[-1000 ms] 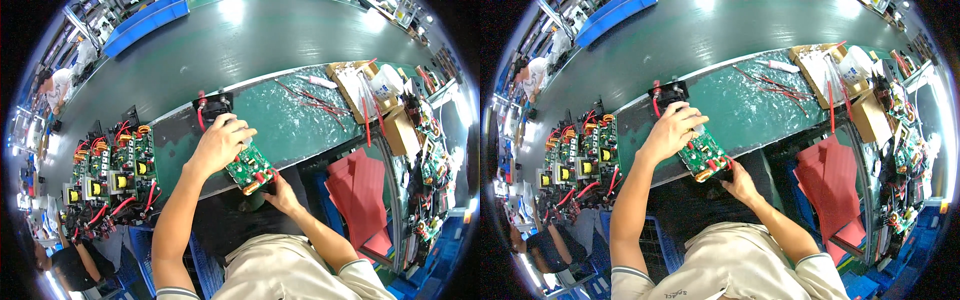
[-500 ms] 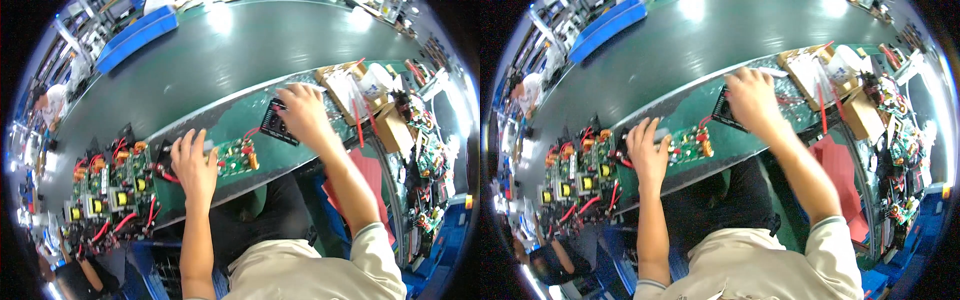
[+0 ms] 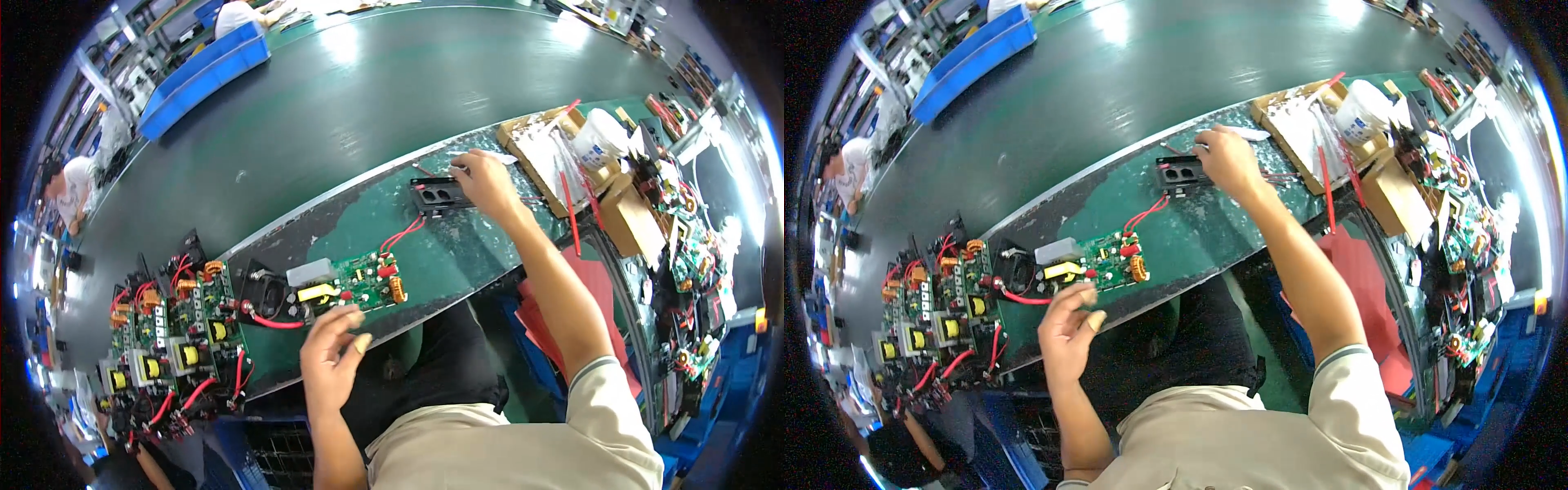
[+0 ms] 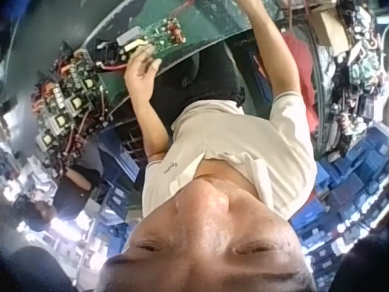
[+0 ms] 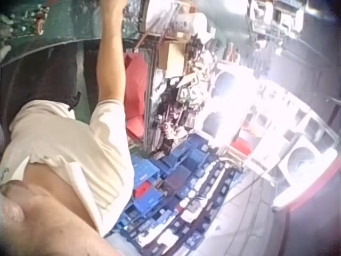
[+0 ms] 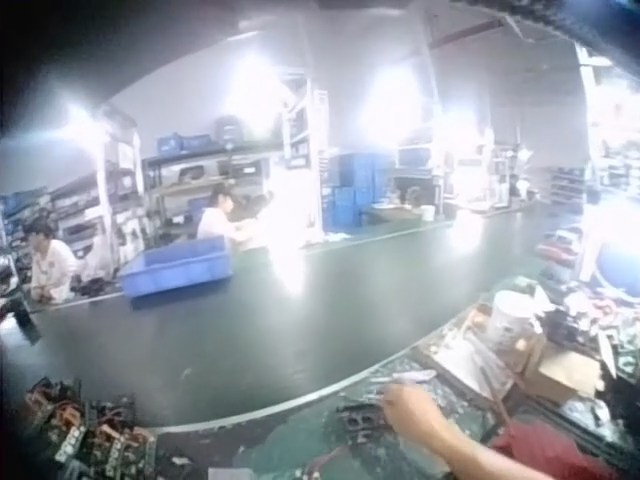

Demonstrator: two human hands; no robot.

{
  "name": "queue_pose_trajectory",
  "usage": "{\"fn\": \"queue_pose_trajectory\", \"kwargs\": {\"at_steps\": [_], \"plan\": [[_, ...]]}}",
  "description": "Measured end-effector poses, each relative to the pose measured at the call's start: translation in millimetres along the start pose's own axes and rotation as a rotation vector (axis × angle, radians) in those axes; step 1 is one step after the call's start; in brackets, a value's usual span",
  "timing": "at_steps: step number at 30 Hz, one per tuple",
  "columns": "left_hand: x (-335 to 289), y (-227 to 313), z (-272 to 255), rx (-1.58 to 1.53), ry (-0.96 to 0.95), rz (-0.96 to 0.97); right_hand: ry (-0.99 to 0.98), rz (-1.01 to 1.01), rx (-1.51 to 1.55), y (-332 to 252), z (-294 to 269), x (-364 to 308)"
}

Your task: Assembling electronic components and cooling fans onto circuit boards on a factory production line.

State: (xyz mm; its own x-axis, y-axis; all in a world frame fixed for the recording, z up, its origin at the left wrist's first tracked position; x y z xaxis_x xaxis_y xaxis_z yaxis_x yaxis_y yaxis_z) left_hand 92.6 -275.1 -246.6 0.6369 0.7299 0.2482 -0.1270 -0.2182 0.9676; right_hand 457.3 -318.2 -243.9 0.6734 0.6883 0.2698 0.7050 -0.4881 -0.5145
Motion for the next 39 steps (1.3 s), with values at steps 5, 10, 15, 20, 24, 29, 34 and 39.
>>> {"fn": "queue_pose_trajectory", "kwargs": {"at_steps": [5,10,15,20,24,29,34,39], "plan": [[-6.9,-1.4,16.6,-0.065,-0.052,0.050,-0.103,-0.109,0.012,-30.2,45.0,44.3],[-7.6,-2.4,30.4,-0.131,-0.071,0.035,-0.246,0.056,-0.139,-0.1,74.0,78.1],[-12.6,-4.2,50.9,-0.131,-0.192,0.106,-0.114,0.242,0.654,28.5,-19.0,74.3],[-4.1,-7.9,52.1,-0.175,-0.193,0.074,0.150,0.167,1.098,23.8,-84.5,42.7],[20.4,1.2,42.6,-0.298,0.015,-0.035,0.138,0.041,0.670,-53.0,-87.9,-16.1],[51.8,16.7,44.2,-0.499,0.145,-0.086,0.164,-0.600,0.245,-130.1,-44.9,-103.1],[27.9,0.1,14.6,-0.629,0.276,-0.177,0.084,-0.713,0.284,-154.8,-1.1,-131.6],[16.8,-6.4,-0.6,-0.526,0.348,-0.190,0.035,-0.709,0.336,-165.5,14.6,-141.5]]}}
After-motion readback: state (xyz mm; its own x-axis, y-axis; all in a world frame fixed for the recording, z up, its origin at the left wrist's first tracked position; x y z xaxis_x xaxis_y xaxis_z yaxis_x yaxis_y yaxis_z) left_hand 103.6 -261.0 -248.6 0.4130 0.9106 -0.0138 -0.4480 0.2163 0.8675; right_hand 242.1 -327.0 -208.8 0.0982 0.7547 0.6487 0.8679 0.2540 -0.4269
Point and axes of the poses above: each hand's wrist, its own x-axis towards the middle knuckle, its own z-axis out of the palm, y = z × x, the point moved 3 cm from there along x, towards the middle knuckle, and after that the axes turned 11 degrees about z, right-handed, at the moved point
